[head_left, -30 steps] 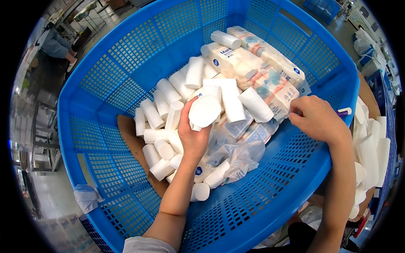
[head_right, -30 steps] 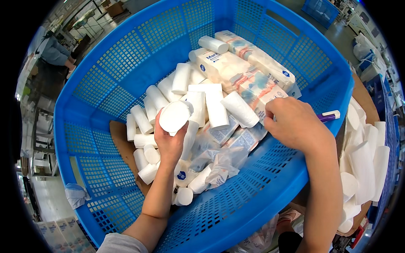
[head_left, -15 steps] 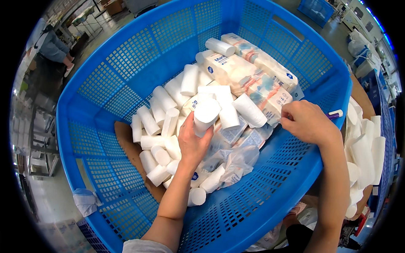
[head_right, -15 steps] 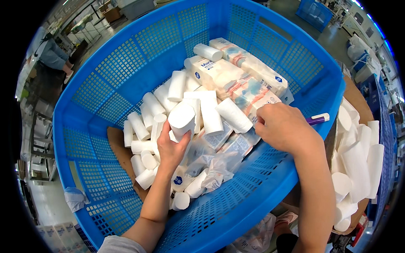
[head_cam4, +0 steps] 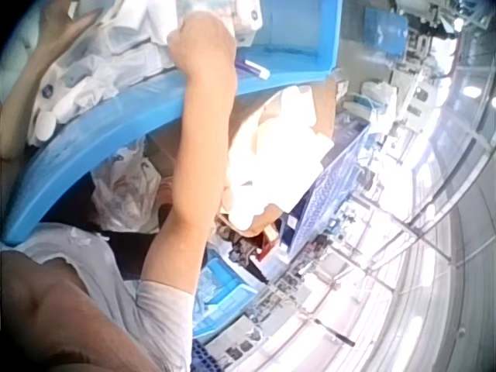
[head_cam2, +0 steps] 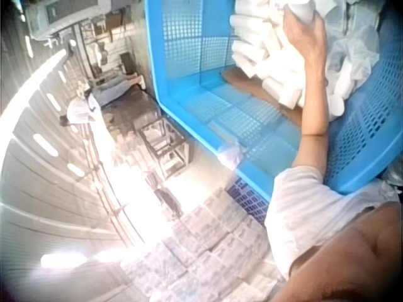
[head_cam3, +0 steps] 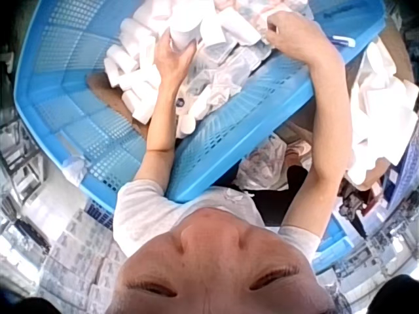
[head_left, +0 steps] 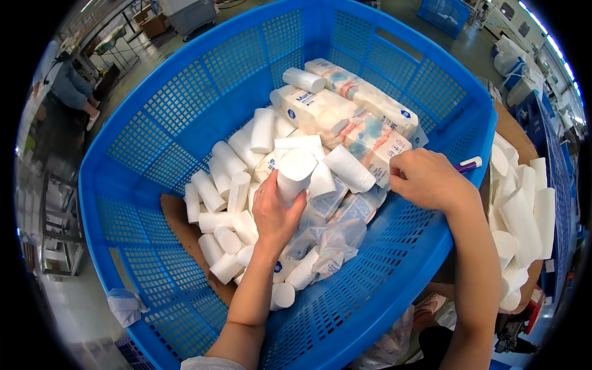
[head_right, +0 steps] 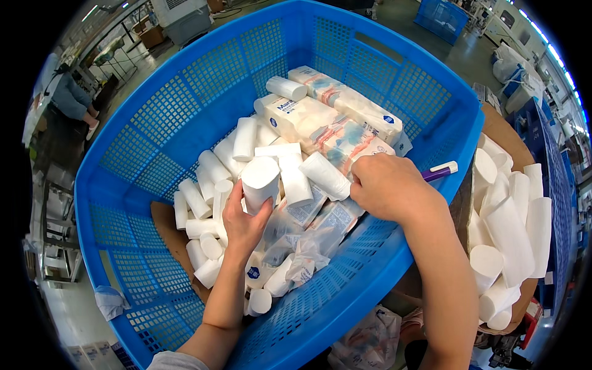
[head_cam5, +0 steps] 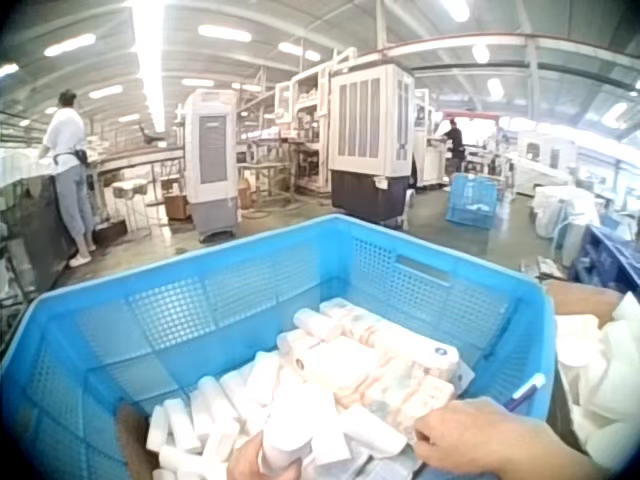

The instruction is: The person picks up individual white paper rolls from a blue bin, places them into a large plastic bag on a metal table, and seals the bag using a handheld tape dispenser.

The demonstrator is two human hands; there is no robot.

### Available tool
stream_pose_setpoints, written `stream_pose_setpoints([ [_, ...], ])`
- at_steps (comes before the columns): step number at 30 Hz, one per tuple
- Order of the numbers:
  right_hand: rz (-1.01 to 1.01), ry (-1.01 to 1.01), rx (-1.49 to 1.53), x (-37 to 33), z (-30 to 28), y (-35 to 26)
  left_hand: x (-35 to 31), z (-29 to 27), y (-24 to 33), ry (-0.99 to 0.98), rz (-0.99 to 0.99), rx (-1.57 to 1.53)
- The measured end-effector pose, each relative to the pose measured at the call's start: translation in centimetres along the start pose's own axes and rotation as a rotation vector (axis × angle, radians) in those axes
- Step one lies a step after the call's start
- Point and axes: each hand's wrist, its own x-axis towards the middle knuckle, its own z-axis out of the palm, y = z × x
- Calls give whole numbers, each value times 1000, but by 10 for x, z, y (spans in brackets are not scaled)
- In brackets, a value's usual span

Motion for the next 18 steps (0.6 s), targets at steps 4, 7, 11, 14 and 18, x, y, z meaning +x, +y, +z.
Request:
stream_pose_setpoints([
  [4,5,-9,0,0,0,1,0,1,2,-17,17,23],
  [7,6,-11,3,0,-2,-1,0,4,-5,12,28,31],
  [11,3,-23,-3,-1,-6,-5,10,8,-45,-30,-227,-340],
  [14,-42,26,12,-2,-3,-4,22,6,-90,31,-475,-796],
  [18,-5,8,36,-2,-4,-9,32,-2,-118,122,-448,-857],
])
